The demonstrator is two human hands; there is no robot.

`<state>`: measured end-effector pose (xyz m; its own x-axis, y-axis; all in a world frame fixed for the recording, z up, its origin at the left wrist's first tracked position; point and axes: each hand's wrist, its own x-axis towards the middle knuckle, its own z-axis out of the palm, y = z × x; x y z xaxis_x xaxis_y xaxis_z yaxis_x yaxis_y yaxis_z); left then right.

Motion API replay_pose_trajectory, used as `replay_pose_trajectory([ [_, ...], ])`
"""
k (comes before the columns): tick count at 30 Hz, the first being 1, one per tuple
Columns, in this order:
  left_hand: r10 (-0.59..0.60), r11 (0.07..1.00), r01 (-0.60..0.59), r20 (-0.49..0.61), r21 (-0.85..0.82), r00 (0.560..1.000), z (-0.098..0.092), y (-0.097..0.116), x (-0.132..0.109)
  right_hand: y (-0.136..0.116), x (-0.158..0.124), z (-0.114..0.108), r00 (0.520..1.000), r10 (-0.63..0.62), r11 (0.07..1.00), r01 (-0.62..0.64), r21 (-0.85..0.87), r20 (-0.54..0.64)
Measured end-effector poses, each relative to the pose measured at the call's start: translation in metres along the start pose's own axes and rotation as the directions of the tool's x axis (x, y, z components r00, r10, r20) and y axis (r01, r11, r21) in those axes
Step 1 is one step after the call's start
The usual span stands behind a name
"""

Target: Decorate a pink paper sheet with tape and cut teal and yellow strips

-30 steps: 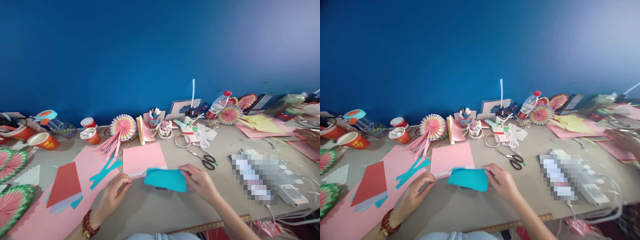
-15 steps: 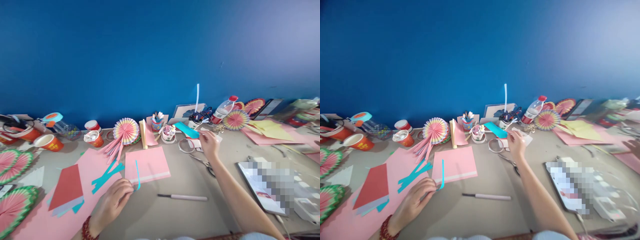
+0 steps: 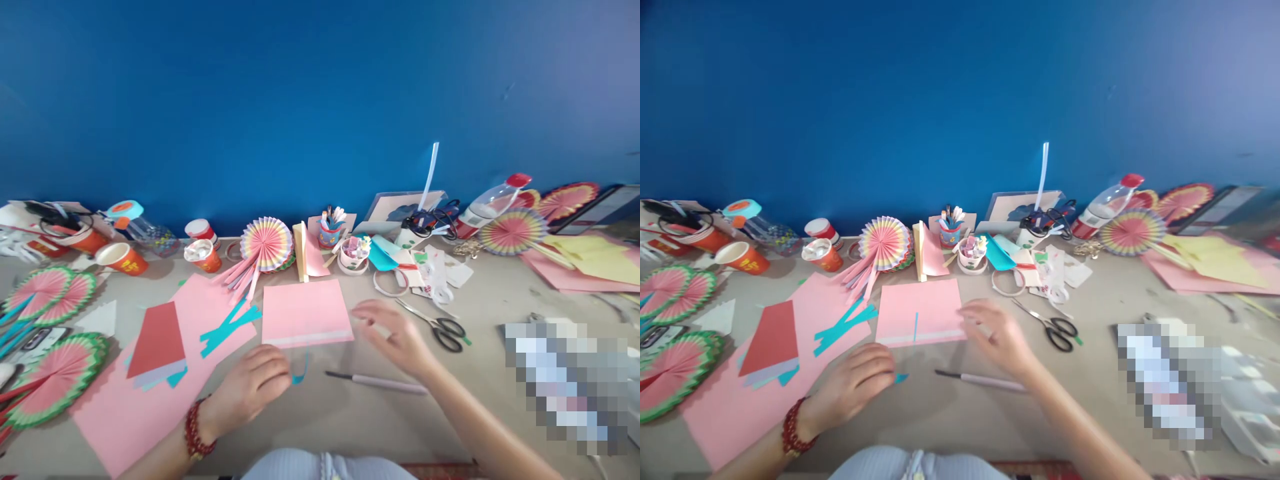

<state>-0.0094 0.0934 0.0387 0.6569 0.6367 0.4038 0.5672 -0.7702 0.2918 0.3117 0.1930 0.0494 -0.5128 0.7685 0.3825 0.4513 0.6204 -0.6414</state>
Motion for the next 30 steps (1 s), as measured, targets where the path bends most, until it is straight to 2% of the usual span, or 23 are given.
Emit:
replay_pose_trajectory([
  [3,0.062,0.997,-0.061,-0.011,0.043,0.998,0.001,0.003,0.008,-0.042,-0.011,0.025,0.965,-0.149,0.986,0.128,0.107,0.218],
  [5,0.056,0.998,-0.056,0.002,0.041,0.998,0.001,0.003,0.006,-0.051,-0.021,0.037,0.964,-0.121,0.991,0.103,0.084,0.238],
  [8,0.01,1.0,-0.01,0.012,0.0,1.0,-0.003,-0.005,-0.004,-0.044,-0.046,0.05,0.993,0.022,0.999,-0.019,-0.03,0.112],
  [9,-0.015,1.0,0.015,-0.001,-0.022,1.0,-0.004,-0.01,-0.008,-0.04,-0.055,0.052,0.995,0.022,0.997,-0.014,-0.081,0.096],
  [12,-0.142,0.985,0.137,-0.045,-0.102,0.989,-0.002,-0.031,-0.016,-0.023,-0.079,0.05,0.989,-0.004,0.979,0.034,-0.199,0.149],
  [15,-0.269,0.95,0.261,-0.025,-0.17,0.963,0.005,-0.051,-0.015,0.001,-0.091,0.035,0.989,-0.03,0.955,0.071,-0.287,0.144],
  [17,-0.327,0.921,0.32,0.006,-0.222,0.945,0.01,-0.06,-0.009,0.021,-0.092,0.019,0.995,-0.017,0.931,0.052,-0.361,0.099],
  [20,-0.378,0.893,0.372,0.027,-0.251,0.925,0.014,-0.064,-0.002,0.045,-0.088,-0.003,0.998,0.04,0.867,-0.054,-0.495,-0.038],
  [23,-0.404,0.878,0.398,0.035,-0.267,0.914,0.016,-0.061,-0.002,0.045,-0.079,-0.007,0.993,0.062,0.843,-0.107,-0.528,-0.102],
  [25,-0.404,0.871,0.401,0.052,-0.282,0.913,0.018,-0.056,-0.004,0.032,-0.068,0.003,0.997,0.038,0.877,-0.063,-0.476,-0.062],
  [27,-0.393,0.869,0.395,0.069,-0.298,0.917,0.02,-0.049,-0.007,0.016,-0.056,0.02,0.999,-0.017,0.92,0.031,-0.391,0.039],
  [30,-0.38,0.851,0.39,0.101,-0.352,0.919,0.017,-0.038,-0.011,0.0,-0.037,0.044,0.985,-0.066,0.934,0.116,-0.337,0.157],
])
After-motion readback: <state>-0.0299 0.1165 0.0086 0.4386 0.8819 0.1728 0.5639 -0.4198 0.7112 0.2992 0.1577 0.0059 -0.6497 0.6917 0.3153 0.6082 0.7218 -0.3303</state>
